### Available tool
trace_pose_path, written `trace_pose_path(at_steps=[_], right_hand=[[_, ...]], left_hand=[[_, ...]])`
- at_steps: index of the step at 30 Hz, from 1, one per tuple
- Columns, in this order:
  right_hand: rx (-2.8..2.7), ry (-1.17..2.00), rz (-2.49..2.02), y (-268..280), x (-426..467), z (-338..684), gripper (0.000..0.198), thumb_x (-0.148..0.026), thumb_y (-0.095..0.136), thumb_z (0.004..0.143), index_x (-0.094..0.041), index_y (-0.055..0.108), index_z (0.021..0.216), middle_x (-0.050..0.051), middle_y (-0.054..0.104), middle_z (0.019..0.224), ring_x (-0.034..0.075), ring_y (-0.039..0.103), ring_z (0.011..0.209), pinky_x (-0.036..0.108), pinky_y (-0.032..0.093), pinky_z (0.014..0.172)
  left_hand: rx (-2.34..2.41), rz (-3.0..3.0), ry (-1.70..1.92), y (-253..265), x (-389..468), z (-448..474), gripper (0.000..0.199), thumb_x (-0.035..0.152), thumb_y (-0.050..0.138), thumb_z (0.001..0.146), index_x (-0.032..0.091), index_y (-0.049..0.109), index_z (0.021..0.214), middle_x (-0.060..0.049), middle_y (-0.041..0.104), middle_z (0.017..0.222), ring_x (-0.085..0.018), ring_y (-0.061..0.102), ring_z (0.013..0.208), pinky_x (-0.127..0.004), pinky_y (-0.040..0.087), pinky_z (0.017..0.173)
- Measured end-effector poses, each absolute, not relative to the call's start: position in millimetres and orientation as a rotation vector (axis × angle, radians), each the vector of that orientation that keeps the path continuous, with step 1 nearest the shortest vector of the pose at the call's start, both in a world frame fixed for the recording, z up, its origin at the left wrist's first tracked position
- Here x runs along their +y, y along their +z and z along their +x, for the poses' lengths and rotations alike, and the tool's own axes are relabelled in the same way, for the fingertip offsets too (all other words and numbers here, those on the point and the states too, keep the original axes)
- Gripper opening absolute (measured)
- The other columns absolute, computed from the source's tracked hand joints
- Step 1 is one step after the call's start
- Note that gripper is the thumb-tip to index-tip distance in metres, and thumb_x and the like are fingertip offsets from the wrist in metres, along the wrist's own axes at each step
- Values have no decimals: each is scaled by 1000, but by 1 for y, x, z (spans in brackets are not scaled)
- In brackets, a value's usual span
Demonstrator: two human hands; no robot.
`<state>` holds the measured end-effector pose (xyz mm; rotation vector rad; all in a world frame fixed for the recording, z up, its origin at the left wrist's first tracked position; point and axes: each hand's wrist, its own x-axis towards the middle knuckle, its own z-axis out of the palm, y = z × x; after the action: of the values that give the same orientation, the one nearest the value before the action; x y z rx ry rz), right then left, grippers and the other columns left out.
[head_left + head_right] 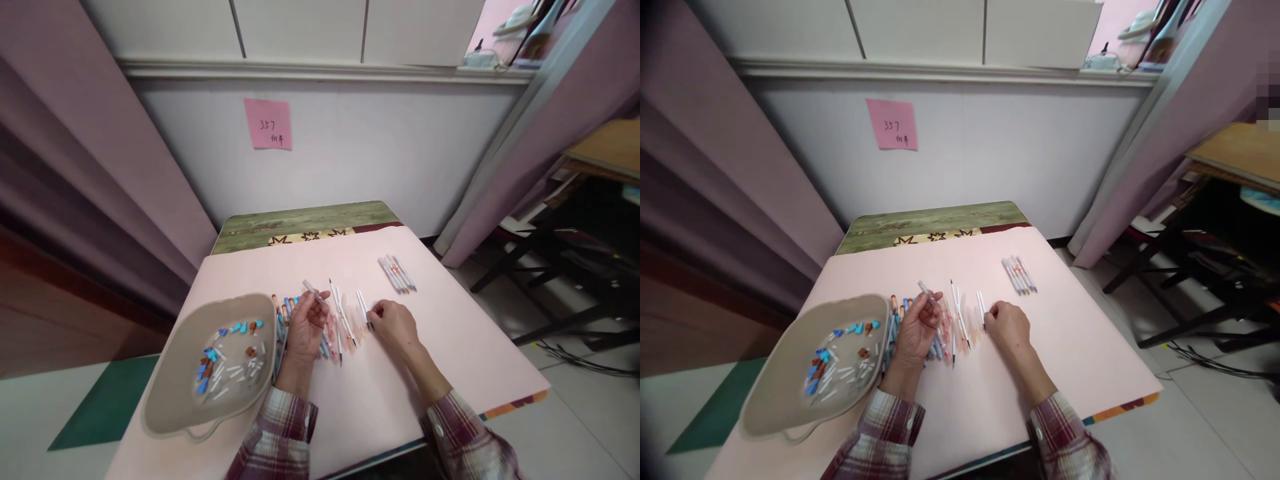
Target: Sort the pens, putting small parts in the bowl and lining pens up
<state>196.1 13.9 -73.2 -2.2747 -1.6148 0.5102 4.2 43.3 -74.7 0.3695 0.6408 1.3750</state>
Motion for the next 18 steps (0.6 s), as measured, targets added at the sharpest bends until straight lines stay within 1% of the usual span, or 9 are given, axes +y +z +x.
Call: trace_pose_path(at_steps=[3,7,10,12,15,18], right_hand=[[-1703,401,-2391,-67,18,192,21,-26,52,78,-22,72,80,7,72,79,20,65,77,26,35,58],[-1798,341,-2422,-64,21,190,23,-28,51,81,-21,71,88,9,73,86,23,67,83,27,40,62],[-1859,295,-2450,-64,22,186,24,-23,50,82,-18,71,91,12,73,89,25,68,86,29,43,65],[-1887,272,-2480,-64,24,183,25,-19,50,81,-15,72,91,16,73,89,27,69,86,30,45,67],[-1891,291,-2523,-62,24,184,24,-20,54,78,-12,74,88,20,72,90,29,69,86,31,45,67],[-1849,342,-2504,-55,19,189,24,-25,54,78,-13,73,84,18,73,87,29,69,84,30,43,63]], left_hand=[[631,375,1386,-74,44,5,16,22,73,73,13,61,80,-10,74,84,-6,60,54,-14,43,47],[636,382,1375,-75,44,4,17,21,73,72,14,61,82,-7,74,85,-6,60,56,-13,43,48],[643,393,1365,-76,44,4,18,21,74,71,14,62,84,-6,73,85,-5,60,56,-13,42,48],[647,398,1361,-77,44,5,20,21,74,71,14,63,86,-5,73,84,-5,60,56,-13,42,47],[652,401,1353,-78,42,7,21,22,76,70,14,64,86,-5,73,83,-4,59,55,-12,42,47],[662,413,1353,-78,40,9,20,24,76,71,14,64,85,-4,73,84,-5,61,57,-13,45,49]])
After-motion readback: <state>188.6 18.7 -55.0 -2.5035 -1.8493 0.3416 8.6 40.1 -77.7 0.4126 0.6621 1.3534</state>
